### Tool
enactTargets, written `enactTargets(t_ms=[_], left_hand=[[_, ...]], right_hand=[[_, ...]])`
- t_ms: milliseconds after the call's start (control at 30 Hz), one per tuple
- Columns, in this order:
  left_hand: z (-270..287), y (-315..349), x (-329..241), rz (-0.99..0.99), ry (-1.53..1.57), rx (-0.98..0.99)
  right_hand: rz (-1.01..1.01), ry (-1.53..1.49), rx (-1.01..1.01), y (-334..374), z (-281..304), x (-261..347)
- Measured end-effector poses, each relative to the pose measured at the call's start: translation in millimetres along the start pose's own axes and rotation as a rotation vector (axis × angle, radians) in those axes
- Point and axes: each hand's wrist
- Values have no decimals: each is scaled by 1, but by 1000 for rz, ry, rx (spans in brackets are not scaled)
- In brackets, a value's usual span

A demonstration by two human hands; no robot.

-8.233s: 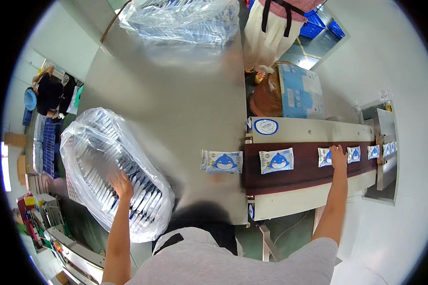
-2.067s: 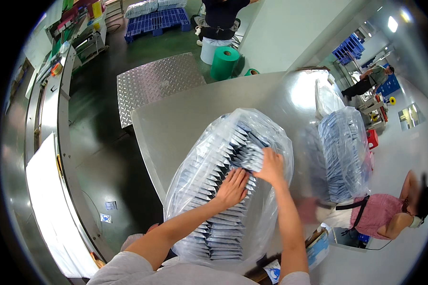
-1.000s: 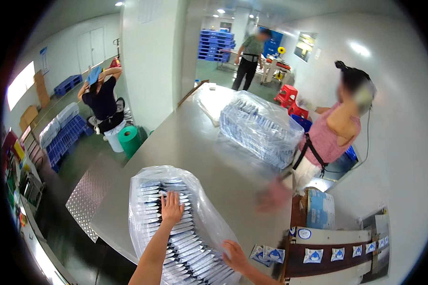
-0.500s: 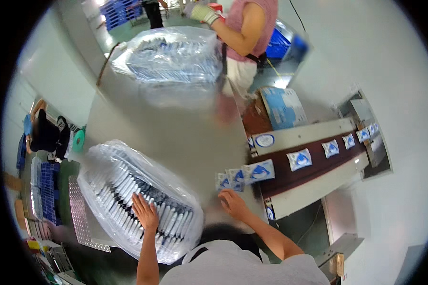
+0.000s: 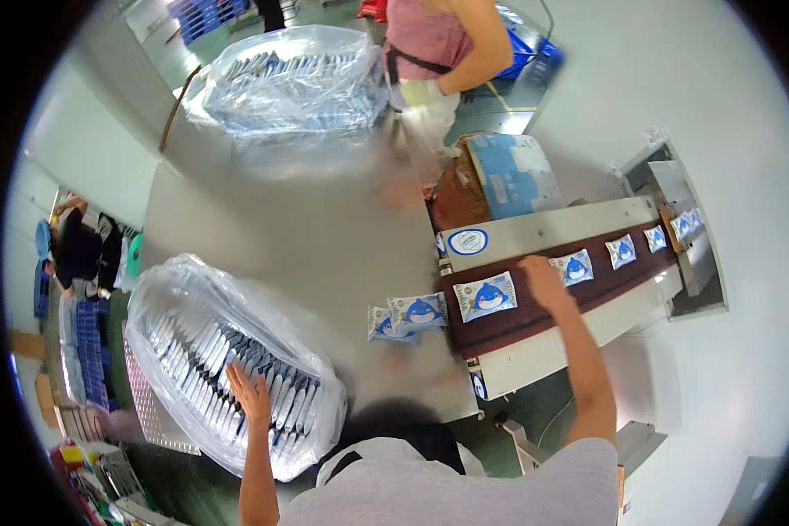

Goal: The person prepares a large plastic bag by opening it and then places stacks of small blue-white individual packages into the bag. They collect the packages from a pile on a metal table and from a conveyor belt, arranging them neatly inside the bag.

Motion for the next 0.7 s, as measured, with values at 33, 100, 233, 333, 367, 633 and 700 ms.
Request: enactTargets(t_ms=[33, 100, 233, 333, 367, 633, 700], left_hand=[[5, -4, -38, 22, 66, -39], [38, -16, -145, 4, 189, -92], [30, 6, -252, -178, 570, 229], [-16, 22, -289, -44, 835, 673], [-43, 32, -287, 97, 972, 787], [-187, 20, -312, 1366, 1541, 691], [-197, 20, -294, 1435, 1709, 550]], right_hand=[[-31, 170, 70, 8, 1, -37], [-200, 407, 340, 15, 15, -62], [-75, 290, 520, 2, -7, -91], [199, 291, 726, -38, 5, -60], [271, 227, 726, -51, 6, -43], [352, -377, 1049, -98, -95, 169], [379, -382, 1059, -88, -107, 192]])
Point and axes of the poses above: each hand's wrist, its own y-axis away from the middle knuckle, its own z-axis out of the back of the hand, x = y × z, and after that the axes turned 7 degrees about y, right-handed
